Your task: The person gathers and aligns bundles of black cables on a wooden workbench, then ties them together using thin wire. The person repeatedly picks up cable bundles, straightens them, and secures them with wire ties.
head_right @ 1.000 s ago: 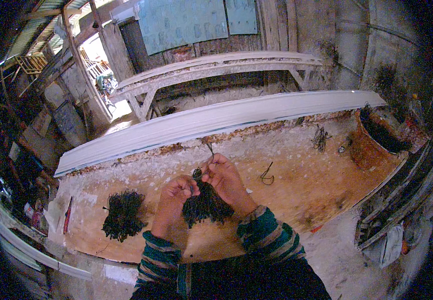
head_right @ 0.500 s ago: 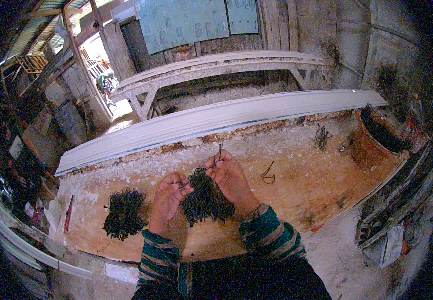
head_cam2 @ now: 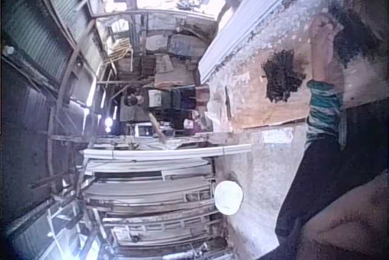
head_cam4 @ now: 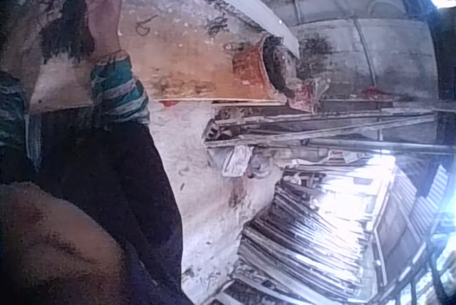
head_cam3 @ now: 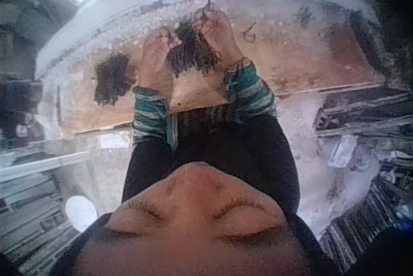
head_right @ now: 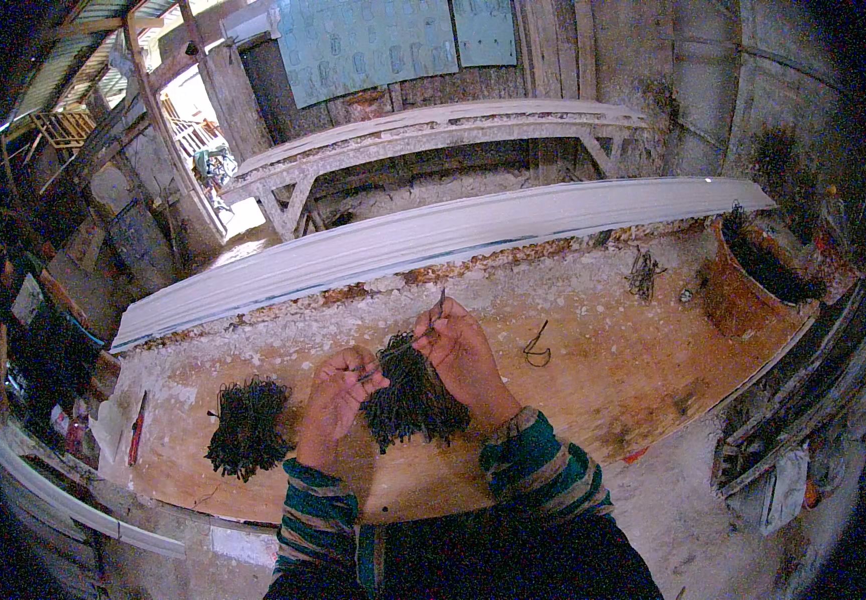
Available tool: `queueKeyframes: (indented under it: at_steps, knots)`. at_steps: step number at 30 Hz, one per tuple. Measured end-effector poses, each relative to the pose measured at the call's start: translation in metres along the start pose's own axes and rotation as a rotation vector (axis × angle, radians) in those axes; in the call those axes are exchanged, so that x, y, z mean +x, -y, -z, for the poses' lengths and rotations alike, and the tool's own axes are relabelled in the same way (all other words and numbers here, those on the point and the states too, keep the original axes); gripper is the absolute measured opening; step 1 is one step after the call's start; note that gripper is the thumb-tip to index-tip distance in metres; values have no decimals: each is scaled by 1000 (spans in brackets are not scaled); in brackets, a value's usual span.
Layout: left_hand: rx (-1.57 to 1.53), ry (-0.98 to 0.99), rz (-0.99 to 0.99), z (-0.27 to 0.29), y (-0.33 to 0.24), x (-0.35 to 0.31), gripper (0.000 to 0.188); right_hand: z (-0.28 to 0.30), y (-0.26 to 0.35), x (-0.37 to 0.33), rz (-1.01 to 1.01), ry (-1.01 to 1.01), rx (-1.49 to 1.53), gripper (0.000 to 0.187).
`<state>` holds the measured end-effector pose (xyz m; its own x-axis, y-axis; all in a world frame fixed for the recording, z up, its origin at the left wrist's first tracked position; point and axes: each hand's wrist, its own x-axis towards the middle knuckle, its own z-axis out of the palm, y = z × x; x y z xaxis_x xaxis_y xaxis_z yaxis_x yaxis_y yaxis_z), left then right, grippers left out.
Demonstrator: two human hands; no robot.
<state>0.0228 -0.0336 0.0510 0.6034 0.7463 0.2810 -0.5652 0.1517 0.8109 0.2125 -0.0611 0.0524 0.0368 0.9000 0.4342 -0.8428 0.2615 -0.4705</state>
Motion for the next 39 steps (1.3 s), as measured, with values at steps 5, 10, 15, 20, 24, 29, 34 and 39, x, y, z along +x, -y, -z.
queueKeyframes:
  at_steps: [5, 10, 15, 20, 24, 29, 34, 39]
  knots:
    - [-13, 7, 7, -2, -2, 0, 14, -1, 3, 0, 7, 15, -1, 11]
    - [-3, -3, 18, -1, -2, -1, 14, -2, 3, 0, 30, -14, -21, 10]
    - [59, 38, 63, -3, 1, 0, 18, -4, 4, -1, 66, -84, -12, 8]
    - [69, 67, 19, -1, 6, 0, 15, -6, 16, -2, 49, -94, -266, 9]
    - [21, -59, 9, 5, 3, 1, 12, -23, 27, -22, 112, -132, -674, 16]
    - [20, -6, 27, 1, 4, 3, 8, -11, 24, -39, 107, -235, -1045, 32]
    - [25, 2, 55, 1, 7, 2, 6, -4, 18, -35, 146, -163, -1115, 37]
    - [87, 0, 110, 1, 11, 2, 12, 2, 13, -40, 271, 7, -1558, 47]
